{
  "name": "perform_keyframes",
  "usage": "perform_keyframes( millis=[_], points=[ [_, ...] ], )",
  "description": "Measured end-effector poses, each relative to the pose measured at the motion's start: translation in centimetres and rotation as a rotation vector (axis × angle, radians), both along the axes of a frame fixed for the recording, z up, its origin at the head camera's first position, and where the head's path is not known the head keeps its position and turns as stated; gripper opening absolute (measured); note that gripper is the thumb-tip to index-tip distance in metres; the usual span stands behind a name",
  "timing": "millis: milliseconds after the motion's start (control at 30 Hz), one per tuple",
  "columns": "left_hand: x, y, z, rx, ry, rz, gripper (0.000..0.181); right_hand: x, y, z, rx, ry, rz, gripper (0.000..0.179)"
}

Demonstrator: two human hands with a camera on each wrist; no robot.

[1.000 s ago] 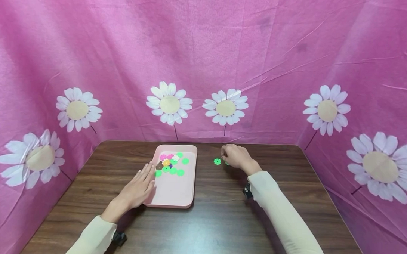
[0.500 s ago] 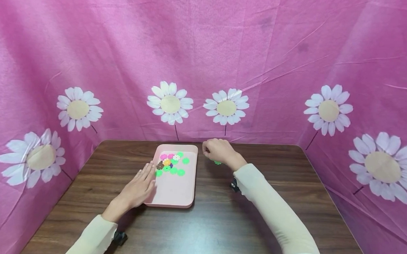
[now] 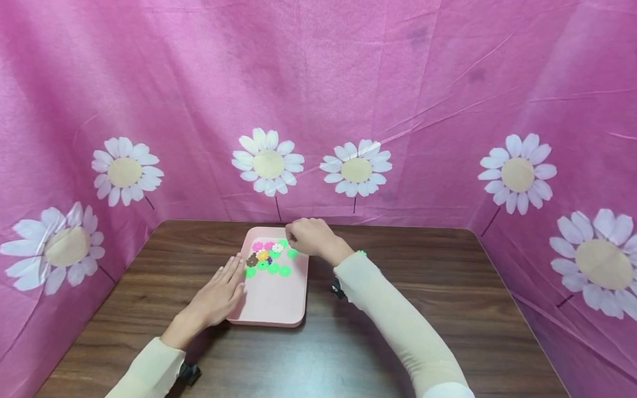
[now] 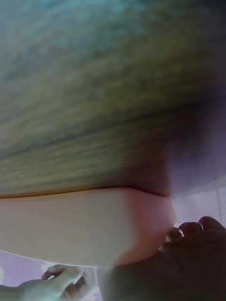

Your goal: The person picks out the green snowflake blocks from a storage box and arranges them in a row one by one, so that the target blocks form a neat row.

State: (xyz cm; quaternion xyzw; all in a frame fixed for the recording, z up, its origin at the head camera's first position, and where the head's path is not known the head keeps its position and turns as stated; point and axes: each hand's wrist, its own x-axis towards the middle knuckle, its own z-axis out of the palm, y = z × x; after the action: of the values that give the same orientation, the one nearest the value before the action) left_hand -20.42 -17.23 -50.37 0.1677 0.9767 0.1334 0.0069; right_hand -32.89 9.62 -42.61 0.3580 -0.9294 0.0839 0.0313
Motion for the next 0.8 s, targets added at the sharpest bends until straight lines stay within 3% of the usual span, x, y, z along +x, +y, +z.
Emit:
perform_keyframes(
  millis=[267,467,800],
  points=[
    [0.0,0.0,-0.1,0.0,0.005,0.0,0.061,-0.3,-3.0,-1.0,0.014,-0.012,0.03,0.017],
    [0.0,0.0,-0.3,-0.006,-0.009,0.0,0.062,-0.3,-4.7,-1.7,0.067,-0.035,0.024,0.011],
    [-0.1,0.0,0.0,-0.003,0.003,-0.007,0.061,-0.8,-5.7,-2.7,0.135,-0.149,-0.092,0.011]
  ],
)
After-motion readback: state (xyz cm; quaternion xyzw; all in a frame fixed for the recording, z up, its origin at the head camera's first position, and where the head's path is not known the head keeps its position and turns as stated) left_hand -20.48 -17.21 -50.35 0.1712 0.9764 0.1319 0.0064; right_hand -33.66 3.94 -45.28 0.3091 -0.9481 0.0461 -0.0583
